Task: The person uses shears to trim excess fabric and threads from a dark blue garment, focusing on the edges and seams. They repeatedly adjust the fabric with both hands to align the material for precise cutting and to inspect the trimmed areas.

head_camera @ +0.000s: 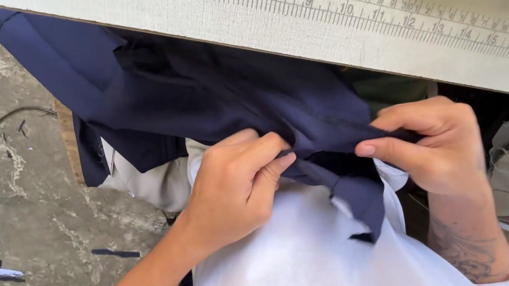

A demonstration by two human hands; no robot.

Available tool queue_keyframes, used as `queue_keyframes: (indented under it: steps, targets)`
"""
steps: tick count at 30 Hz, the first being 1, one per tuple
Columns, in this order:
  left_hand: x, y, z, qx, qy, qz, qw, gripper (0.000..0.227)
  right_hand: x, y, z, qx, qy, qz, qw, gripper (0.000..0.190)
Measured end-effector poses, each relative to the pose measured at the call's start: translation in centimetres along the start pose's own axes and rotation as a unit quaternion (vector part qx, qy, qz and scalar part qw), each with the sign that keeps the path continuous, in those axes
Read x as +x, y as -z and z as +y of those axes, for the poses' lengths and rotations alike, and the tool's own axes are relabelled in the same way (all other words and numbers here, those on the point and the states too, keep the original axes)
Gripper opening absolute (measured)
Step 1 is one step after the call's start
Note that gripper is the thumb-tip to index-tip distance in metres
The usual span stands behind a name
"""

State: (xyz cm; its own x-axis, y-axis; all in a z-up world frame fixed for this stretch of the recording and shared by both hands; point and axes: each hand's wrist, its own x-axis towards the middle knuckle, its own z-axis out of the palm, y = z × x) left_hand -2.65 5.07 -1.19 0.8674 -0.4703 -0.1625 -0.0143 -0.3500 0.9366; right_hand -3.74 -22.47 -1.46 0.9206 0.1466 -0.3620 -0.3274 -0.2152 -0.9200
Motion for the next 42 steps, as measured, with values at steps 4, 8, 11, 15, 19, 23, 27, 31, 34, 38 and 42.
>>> queue_keyframes:
  steps: [4,8,11,15,19,23,27,31,34,38,42]
  targets:
    - [0.1,-1.0,0.8,0.03,-0.025,0.041,0.998,0.029,1.3,0.0,-2.4,-0.048,0.033,-0.012,0.998,0.022]
    - [0.5,-1.1,3.5,0.001,-0.13,0.027,0.991,0.032,0.1,-1.0,-4.5,-0.195,0.107,-0.105,0.969,0.056]
    - [2.5,1.4,3.5,0.066,-0.19,0.021,0.979,0.032,0.3,-2.2,-4.1,-0.276,0.222,-0.033,0.935,0.015]
    - [4.1,3.8,1.3,0.322,-0.176,-0.006,0.93,0.049,0.5,-1.8,-3.4,-0.255,0.331,-0.06,0.907,0.018]
    - [4.5,4.0,-0.1,0.271,-0.259,-0.009,0.927,0.009,-0.3,-2.0,-0.9,-0.312,0.373,-0.006,0.874,0.024]
    - [2.9,3.6,0.5,0.289,-0.362,0.096,0.881,0.014,-1.3,-1.3,2.2,-0.288,0.413,0.064,0.862,0.015]
    - [0.8,1.7,-1.4,0.238,-0.303,0.1,0.918,0.014,-2.2,-1.1,3.9,-0.263,0.42,0.116,0.861,0.03]
    - [1.2,0.5,0.9,0.09,-0.236,0.107,0.962,0.015,-1.5,-1.5,3.7,-0.259,0.425,0.107,0.861,0.035]
    - [1.8,-0.3,2.3,-0.004,-0.208,0.078,0.975,0.01,-1.2,-1.8,2.8,-0.275,0.427,0.099,0.856,0.038]
    - [2.7,-1.1,2.4,0.115,-0.258,0.092,0.955,0.008,-1.1,-2.3,1.5,-0.29,0.407,0.099,0.86,0.034]
    - [3.7,-1.0,2.0,0.138,-0.25,0.088,0.954,0.022,-1.2,-2.6,1.1,-0.279,0.392,0.095,0.871,0.033]
